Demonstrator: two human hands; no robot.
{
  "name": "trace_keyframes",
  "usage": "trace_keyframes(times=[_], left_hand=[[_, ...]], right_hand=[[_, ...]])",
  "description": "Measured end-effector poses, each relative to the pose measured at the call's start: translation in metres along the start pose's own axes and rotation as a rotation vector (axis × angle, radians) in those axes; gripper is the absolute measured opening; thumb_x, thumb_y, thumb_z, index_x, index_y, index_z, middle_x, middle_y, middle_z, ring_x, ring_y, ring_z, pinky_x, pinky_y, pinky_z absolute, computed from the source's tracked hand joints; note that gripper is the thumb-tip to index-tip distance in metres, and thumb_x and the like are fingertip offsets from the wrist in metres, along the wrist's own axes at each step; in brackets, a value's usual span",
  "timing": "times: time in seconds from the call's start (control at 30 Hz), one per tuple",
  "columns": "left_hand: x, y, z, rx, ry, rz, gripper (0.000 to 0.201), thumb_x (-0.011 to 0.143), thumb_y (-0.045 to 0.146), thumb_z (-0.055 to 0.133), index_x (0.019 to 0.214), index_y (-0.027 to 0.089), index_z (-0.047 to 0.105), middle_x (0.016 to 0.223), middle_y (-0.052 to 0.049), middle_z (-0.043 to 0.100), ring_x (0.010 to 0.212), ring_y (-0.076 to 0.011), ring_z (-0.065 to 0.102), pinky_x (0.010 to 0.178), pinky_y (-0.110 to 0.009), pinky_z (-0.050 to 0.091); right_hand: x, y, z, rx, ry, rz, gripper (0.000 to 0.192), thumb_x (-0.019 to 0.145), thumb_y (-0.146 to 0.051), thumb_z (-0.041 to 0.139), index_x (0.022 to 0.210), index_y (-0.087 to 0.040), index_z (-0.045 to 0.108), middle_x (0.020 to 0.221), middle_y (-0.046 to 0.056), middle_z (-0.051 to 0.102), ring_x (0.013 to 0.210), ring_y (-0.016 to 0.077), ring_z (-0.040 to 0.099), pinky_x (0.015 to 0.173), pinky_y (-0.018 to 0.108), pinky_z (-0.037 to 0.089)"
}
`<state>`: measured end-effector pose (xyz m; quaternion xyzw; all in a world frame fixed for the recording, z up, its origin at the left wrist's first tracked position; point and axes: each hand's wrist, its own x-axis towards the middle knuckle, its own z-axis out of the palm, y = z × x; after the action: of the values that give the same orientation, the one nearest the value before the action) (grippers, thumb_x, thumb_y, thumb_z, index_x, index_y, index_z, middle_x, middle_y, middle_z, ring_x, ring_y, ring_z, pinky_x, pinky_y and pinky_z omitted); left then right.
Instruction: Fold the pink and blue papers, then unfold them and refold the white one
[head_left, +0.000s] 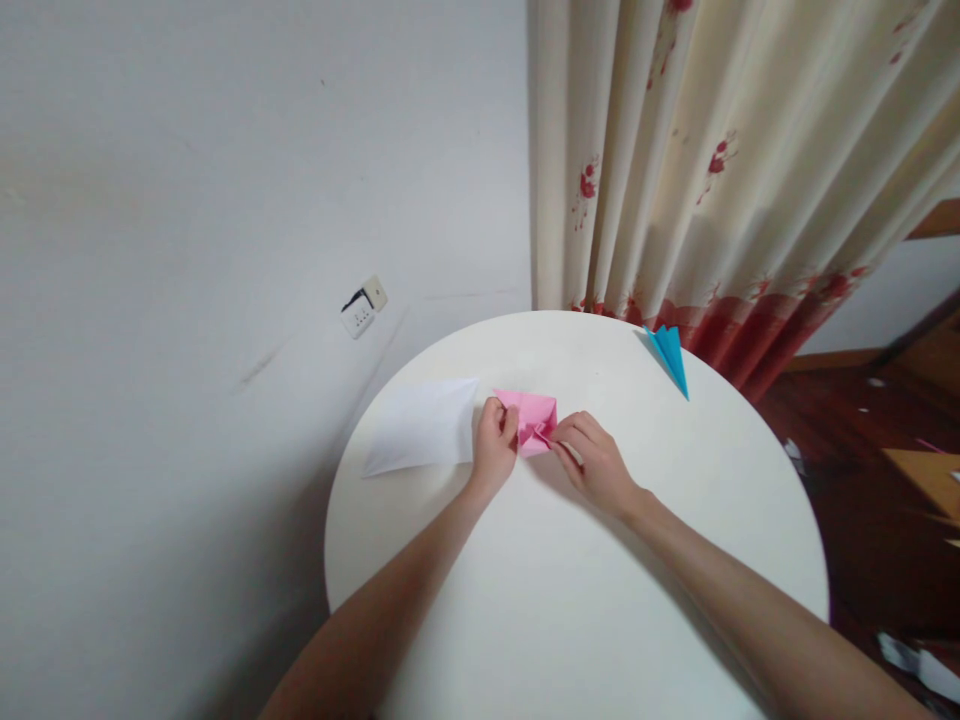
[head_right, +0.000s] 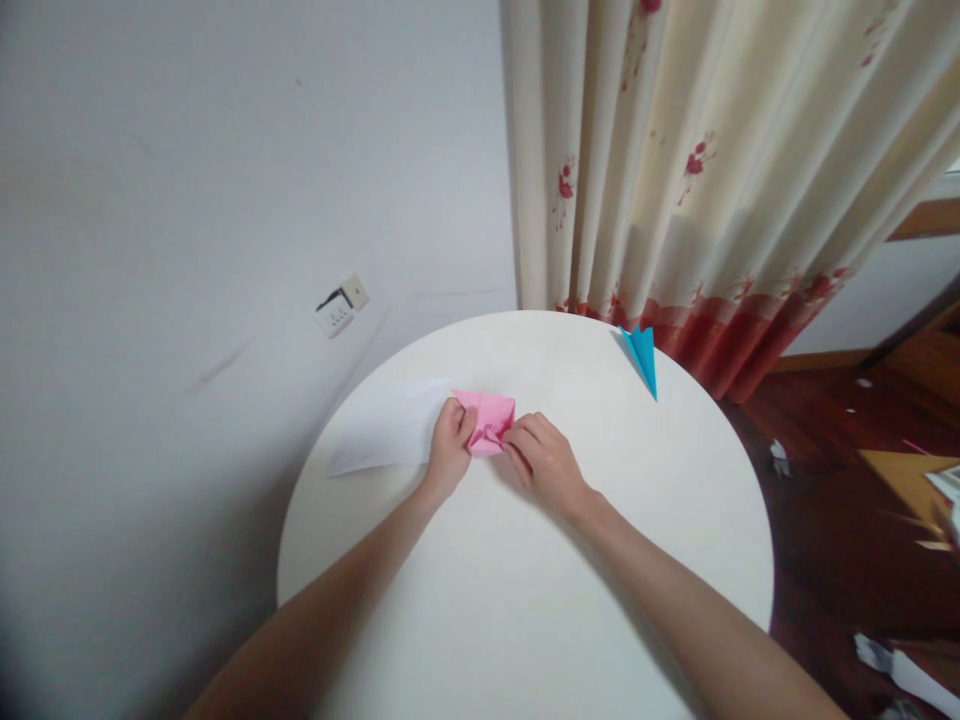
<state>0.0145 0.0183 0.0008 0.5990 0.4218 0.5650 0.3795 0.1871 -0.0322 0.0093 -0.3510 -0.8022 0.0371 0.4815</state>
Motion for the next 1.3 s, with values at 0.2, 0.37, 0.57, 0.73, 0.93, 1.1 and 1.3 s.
trace_keyframes(times=[0.2,0.37,0.57,0.73,0.93,1.1,1.3], left_hand=[[-0.006,0.005,0.003,-0.089,0.096,-0.002,0.027,0.095,0.047,0.052,0.093,0.021,0.050,0.081,0.000,0.058,0.069,-0.0109,0.057,0.059,-0.019,0.048],[-0.008,0.009,0.007,-0.225,0.089,-0.120,0.031,0.091,0.050,0.055,0.098,0.020,0.050,0.087,-0.001,0.059,0.068,-0.0112,0.059,0.052,-0.018,0.046],[-0.003,0.010,0.001,-0.301,0.103,-0.233,0.032,0.084,0.047,0.061,0.078,0.020,0.044,0.071,0.005,0.048,0.060,-0.0081,0.048,0.054,-0.018,0.039],[0.003,0.012,-0.006,-0.070,0.075,-0.064,0.027,0.088,0.040,0.058,0.077,0.021,0.043,0.066,0.006,0.045,0.059,-0.0090,0.045,0.055,-0.019,0.037],[-0.005,0.022,-0.010,0.123,-0.134,0.180,0.015,0.096,0.034,0.051,0.099,0.020,0.056,0.090,-0.004,0.066,0.083,-0.0146,0.064,0.074,-0.025,0.049],[-0.011,0.026,-0.007,0.107,-0.331,0.203,0.015,0.096,0.030,0.050,0.102,0.020,0.060,0.103,-0.008,0.069,0.099,-0.0172,0.066,0.083,-0.028,0.052],[-0.008,0.019,0.000,-0.070,-0.407,-0.138,0.047,0.080,0.025,0.070,0.124,0.021,0.053,0.121,-0.012,0.064,0.099,-0.0198,0.068,0.080,-0.031,0.055]], right_hand=[[-0.002,-0.002,0.008,0.155,0.311,0.161,0.014,0.093,-0.014,0.052,0.102,-0.022,0.059,0.093,0.008,0.060,0.085,0.0204,0.058,0.069,0.035,0.050],[-0.005,-0.002,0.016,0.437,0.454,0.366,0.009,0.097,-0.024,0.049,0.099,-0.022,0.057,0.104,0.009,0.063,0.074,0.0161,0.062,0.063,0.033,0.054],[-0.008,0.003,-0.002,0.230,0.018,-0.023,0.017,0.096,-0.022,0.047,0.105,-0.024,0.061,0.116,0.013,0.069,0.107,0.0228,0.065,0.089,0.042,0.055],[-0.004,-0.007,-0.006,0.306,-0.056,-0.021,0.017,0.096,-0.027,0.049,0.102,-0.022,0.064,0.113,0.012,0.069,0.104,0.0228,0.065,0.088,0.041,0.053],[0.002,0.001,0.003,0.601,0.350,0.624,0.027,0.091,-0.045,0.056,0.101,-0.020,0.058,0.082,0.003,0.062,0.059,0.0135,0.056,0.045,0.024,0.044],[0.005,0.008,0.006,0.599,0.097,0.730,0.044,0.076,-0.042,0.071,0.113,-0.018,0.063,0.102,0.008,0.068,0.068,0.0164,0.062,0.047,0.024,0.047],[0.001,0.007,0.004,0.313,0.230,0.705,0.027,0.084,-0.040,0.062,0.078,-0.015,0.071,0.074,0.007,0.070,0.066,0.0178,0.061,0.057,0.027,0.048]])
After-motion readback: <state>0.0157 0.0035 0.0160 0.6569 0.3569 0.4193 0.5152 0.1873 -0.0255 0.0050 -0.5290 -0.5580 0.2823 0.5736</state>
